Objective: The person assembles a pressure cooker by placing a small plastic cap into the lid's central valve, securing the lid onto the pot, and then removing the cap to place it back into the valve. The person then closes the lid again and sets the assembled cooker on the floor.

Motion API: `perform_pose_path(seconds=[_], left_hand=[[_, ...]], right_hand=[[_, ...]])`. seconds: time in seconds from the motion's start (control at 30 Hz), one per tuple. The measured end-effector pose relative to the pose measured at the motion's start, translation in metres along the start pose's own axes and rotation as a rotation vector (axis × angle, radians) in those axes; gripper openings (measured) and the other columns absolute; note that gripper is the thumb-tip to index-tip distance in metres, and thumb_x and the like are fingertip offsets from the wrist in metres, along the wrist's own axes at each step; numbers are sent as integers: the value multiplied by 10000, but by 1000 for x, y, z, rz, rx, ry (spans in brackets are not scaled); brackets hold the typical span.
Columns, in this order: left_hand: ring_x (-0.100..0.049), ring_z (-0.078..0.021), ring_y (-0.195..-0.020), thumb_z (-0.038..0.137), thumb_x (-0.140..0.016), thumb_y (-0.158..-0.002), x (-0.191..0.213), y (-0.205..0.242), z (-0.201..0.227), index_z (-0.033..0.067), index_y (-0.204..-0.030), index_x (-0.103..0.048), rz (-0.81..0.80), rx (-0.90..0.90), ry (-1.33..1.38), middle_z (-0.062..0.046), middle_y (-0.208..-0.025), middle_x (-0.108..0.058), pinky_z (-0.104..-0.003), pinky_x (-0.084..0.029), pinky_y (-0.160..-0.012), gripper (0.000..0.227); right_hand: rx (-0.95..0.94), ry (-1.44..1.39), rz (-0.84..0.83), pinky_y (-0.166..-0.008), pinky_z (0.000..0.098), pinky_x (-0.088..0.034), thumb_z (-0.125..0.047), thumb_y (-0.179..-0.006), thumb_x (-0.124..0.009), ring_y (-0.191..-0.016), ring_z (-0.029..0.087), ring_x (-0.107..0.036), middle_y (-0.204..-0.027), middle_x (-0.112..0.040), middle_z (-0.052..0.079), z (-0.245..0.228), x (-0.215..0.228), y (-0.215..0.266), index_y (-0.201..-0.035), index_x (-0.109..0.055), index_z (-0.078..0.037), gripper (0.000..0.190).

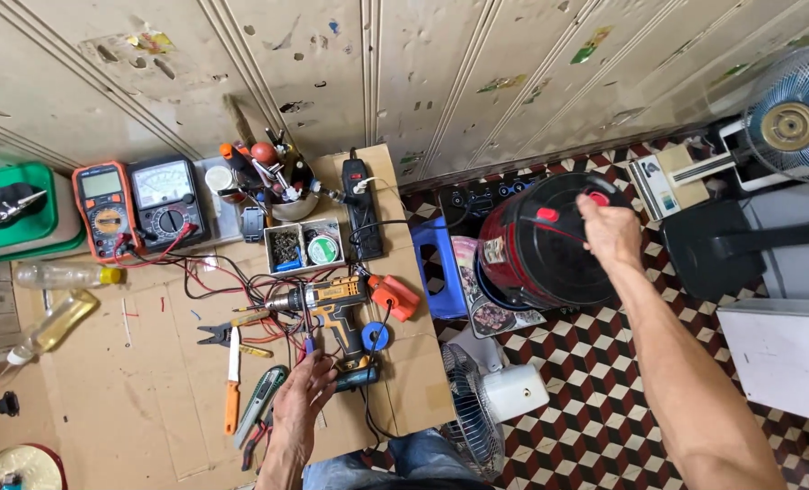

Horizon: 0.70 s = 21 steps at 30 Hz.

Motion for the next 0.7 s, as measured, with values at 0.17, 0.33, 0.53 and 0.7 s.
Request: perform_pose_path(seconds=[0.17,0.33,0.53,0.7], left_hand=[[-693,-191,-1032,372,-581,-981,6,-2,-6,40,-1395,-610,45,15,19,-111,-1224,-726,-356,-546,-951,531],[-696,-170,-984,382,-559,-986,-1,-9,-10,68,-1367,-637,16,-27,-36,-93,-1163,-740,-328,-550,-879,500],[-702,-152,-943,340,-603,-1004,-58,-4,4,18,-1245,-706,3,-56,-177,-74,-1095,-759,-306,-553,-847,415],[-670,-151,-935,267,-606,-993,-143,36,48,100,-1293,-711,-48,-466,-449,-57,-1105,-763,-274,-544,-819,359]], right_hand=[[48,124,-96,-602,396,-547,-529,-1015,-607,-583,205,-698,-574,-608,58,-5,-25,5,-613,-574,-74,609],[87,214,-99,-663,401,-557,-558,-1015,-568,-585,208,-705,-525,-594,39,-3,-32,0,-600,-607,-75,638],[39,258,-154,-730,466,-536,-536,-1037,-542,-678,247,-681,-628,-642,47,-18,-32,8,-693,-657,-91,574],[120,261,-107,-957,482,-484,-424,-1040,-541,-1072,320,-633,-1094,-668,152,-4,-26,32,-1036,-694,-77,379]])
Point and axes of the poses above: each hand's wrist, its own y-axis away from the middle knuckle, its own x-axis out of the back of the hand, z = x × y, the point moved 9 cm from there along -y, towards the middle knuckle
